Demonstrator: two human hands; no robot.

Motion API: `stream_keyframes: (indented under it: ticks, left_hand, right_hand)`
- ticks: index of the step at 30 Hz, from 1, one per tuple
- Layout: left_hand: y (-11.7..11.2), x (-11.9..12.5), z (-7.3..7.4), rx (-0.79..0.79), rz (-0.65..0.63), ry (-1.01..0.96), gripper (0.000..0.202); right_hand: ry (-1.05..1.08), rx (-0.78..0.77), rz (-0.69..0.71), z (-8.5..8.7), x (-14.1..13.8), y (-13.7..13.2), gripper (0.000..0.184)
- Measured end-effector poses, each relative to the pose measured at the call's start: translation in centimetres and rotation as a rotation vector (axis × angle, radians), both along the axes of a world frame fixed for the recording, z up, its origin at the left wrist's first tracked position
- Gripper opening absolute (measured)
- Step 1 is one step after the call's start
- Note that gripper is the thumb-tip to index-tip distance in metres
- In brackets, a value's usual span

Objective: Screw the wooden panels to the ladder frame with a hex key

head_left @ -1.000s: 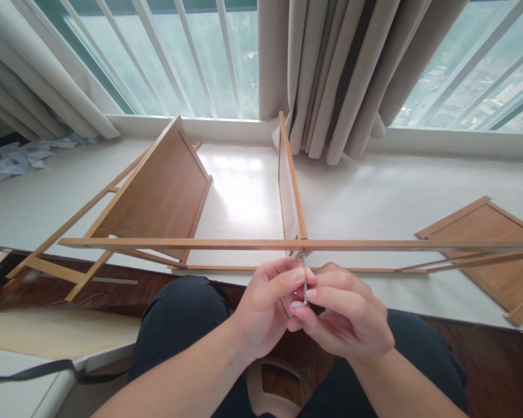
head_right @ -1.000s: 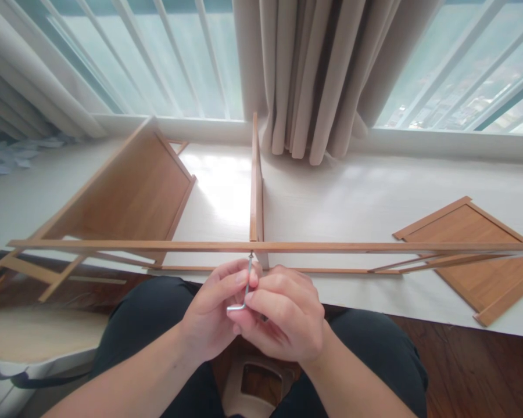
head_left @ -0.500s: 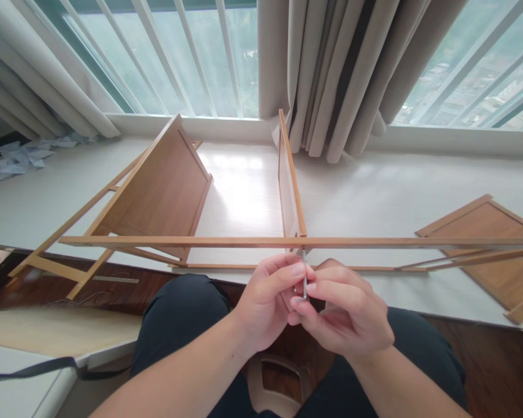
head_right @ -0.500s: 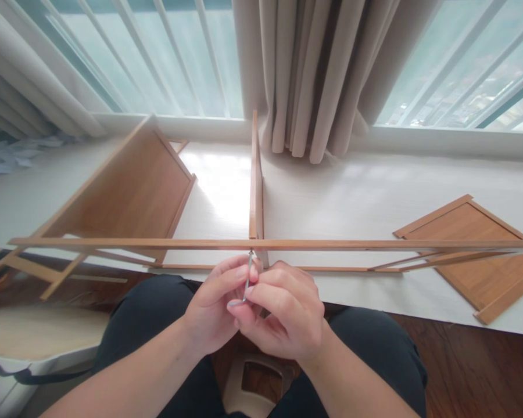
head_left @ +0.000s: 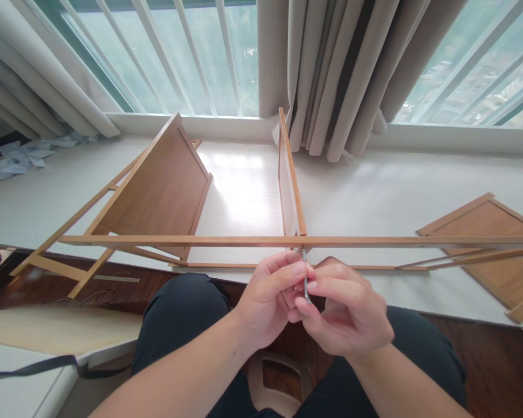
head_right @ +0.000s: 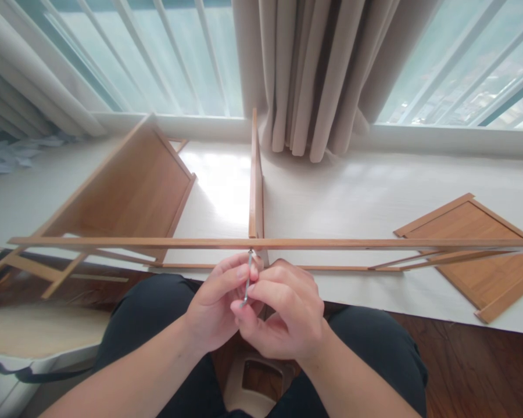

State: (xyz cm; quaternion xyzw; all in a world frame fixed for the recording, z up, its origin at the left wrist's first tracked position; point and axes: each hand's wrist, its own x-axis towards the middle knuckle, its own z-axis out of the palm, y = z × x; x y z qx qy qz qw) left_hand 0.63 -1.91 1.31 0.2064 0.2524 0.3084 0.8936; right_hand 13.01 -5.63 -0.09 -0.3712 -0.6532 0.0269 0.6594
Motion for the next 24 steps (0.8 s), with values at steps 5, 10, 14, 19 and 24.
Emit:
stream_keyframes:
  ticks: [5, 10, 14, 19, 24]
  left_hand:
    - [-0.05, 0.08, -0.05, -0.008, 0.002, -0.018, 0.028]
    - [-0.03, 0.17, 0.06, -0.002, 0.001, 0.015, 0.033]
    - [0.03, 0.18, 0.10, -0.014, -0.001, 0.017, 0.033]
    - [0.11, 0.17, 0.08, -0.015, -0.005, 0.005, 0.032]
    - [0.17, 0.11, 0.05, -0.008, -0.016, 0.005, 0.032]
  right_hand:
    - [0.021, -0.018, 0.017, -0.22, -0.04, -0.05, 0.027]
    - [0.033, -0.016, 0.032, -0.20, -0.07, -0.07, 0.027]
    - [0.052, -0.025, 0.033, -0.43, -0.09, -0.14, 0.028]
    - [0.059, -0.038, 0.062, -0.67, 0.07, -0.27, 0.030]
    - [0.060, -0.053, 0.073, -0.22, 0.06, -0.32, 0.031]
